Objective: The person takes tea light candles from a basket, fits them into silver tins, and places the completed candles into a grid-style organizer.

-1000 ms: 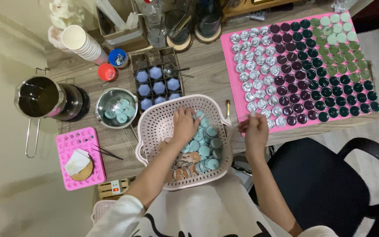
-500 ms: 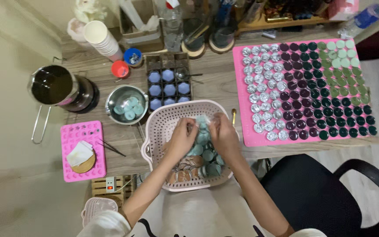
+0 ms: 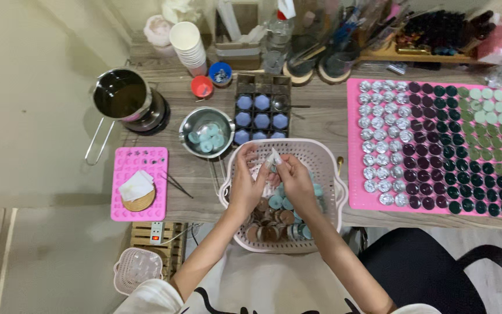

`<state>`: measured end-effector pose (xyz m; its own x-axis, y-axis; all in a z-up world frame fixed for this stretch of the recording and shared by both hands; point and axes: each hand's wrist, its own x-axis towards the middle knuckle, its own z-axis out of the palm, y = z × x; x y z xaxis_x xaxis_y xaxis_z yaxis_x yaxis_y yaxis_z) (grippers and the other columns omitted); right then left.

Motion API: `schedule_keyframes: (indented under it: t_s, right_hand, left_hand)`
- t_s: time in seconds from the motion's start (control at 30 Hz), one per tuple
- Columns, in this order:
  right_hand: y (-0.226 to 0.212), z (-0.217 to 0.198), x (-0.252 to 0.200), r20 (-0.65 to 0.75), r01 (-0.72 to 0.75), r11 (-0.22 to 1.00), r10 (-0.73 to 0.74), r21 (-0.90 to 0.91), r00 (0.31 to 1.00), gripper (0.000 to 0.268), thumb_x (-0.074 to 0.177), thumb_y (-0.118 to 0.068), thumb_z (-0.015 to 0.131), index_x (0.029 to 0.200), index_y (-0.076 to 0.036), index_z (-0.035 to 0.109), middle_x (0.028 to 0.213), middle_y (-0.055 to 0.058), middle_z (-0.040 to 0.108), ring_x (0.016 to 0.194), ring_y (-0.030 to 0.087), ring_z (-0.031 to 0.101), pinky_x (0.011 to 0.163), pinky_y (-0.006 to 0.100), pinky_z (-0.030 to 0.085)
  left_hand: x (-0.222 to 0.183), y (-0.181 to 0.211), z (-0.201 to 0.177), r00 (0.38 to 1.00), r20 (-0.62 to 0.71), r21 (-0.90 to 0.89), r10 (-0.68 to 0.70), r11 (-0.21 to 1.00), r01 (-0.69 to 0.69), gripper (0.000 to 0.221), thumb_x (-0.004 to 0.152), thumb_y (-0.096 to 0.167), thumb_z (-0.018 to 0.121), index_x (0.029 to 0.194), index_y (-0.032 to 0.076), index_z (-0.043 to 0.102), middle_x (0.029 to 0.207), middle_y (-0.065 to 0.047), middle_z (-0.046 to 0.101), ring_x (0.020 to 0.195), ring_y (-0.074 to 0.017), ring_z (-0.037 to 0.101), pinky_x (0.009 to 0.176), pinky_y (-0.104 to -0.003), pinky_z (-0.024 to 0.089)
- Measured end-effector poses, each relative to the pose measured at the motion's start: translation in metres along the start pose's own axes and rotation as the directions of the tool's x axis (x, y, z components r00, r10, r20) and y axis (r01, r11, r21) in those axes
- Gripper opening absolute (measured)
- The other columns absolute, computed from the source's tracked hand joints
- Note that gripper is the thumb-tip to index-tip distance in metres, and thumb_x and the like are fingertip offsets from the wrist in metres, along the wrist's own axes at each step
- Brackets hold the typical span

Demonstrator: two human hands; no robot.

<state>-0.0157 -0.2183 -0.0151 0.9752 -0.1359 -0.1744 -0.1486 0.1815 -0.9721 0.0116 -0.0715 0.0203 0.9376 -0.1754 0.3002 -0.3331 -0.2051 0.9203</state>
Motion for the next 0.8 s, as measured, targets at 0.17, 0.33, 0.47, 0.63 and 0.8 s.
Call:
schedule_keyframes:
  t_s: [0.17,0.33,0.47,0.63,0.8]
  right_hand:
    - [0.006,0.028,0.005,-0.041,-0.039,0.994,0.035,-0.1,0.999,0.023,0.107,-0.023,0.053,0.108,0.0,0.06,0.072,0.002,0.066,0.062,0.009,0.059,0.056,0.027,0.047]
    - [-0.011,0.055,0.001,-0.067,-0.245,0.92,0.235,-0.305,0.97,0.037,0.105,-0.03,0.051,0.092,0.0,0.068,0.063,0.005,0.063,0.054,0.013,0.058,0.051,0.031,0.046]
    - [-0.02,0.074,0.004,-0.121,-0.138,0.77,0.08,-0.622,0.989,0.034,0.102,-0.029,0.059,0.089,0.002,0.068,0.062,0.013,0.057,0.056,0.018,0.051,0.055,0.035,0.045]
    - [-0.012,0.101,0.009,-0.109,-0.051,0.815,-0.015,-0.577,0.994,0.029,0.1,-0.023,0.058,0.086,0.001,0.066,0.061,0.012,0.054,0.054,0.017,0.05,0.053,0.037,0.043]
    - [0.002,0.14,0.011,-0.026,-0.121,0.951,0.119,-0.283,0.993,0.034,0.104,-0.024,0.055,0.082,0.0,0.065,0.06,0.0,0.054,0.054,0.008,0.046,0.049,0.03,0.038]
  left_hand:
    - [0.001,-0.006,-0.025,0.981,0.116,0.181,-0.158,0.974,0.136,0.037,0.106,0.029,0.055,0.127,0.0,0.064,0.12,-0.023,0.071,0.113,-0.0404,0.068,0.096,-0.043,0.052]
    - [-0.003,-0.002,-0.05,0.993,0.091,0.322,0.069,0.942,-0.095,0.03,0.106,0.02,0.057,0.125,-0.003,0.06,0.115,-0.023,0.067,0.106,-0.0417,0.064,0.091,-0.046,0.052]
    - [-0.001,-0.001,-0.071,0.971,0.092,0.476,0.22,0.847,-0.237,0.024,0.101,0.016,0.064,0.117,-0.002,0.06,0.104,-0.018,0.065,0.096,-0.0363,0.064,0.083,-0.044,0.053]
    - [-0.001,-0.009,-0.094,0.962,0.104,0.537,0.253,0.8,-0.268,0.024,0.102,0.013,0.061,0.117,-0.005,0.059,0.104,-0.019,0.063,0.093,-0.0361,0.063,0.082,-0.044,0.052]
    - [-0.003,-0.017,-0.111,0.98,-0.104,0.391,0.167,0.913,-0.115,0.027,0.11,0.014,0.047,0.124,-0.007,0.056,0.111,-0.024,0.062,0.1,-0.0425,0.061,0.087,-0.048,0.051]
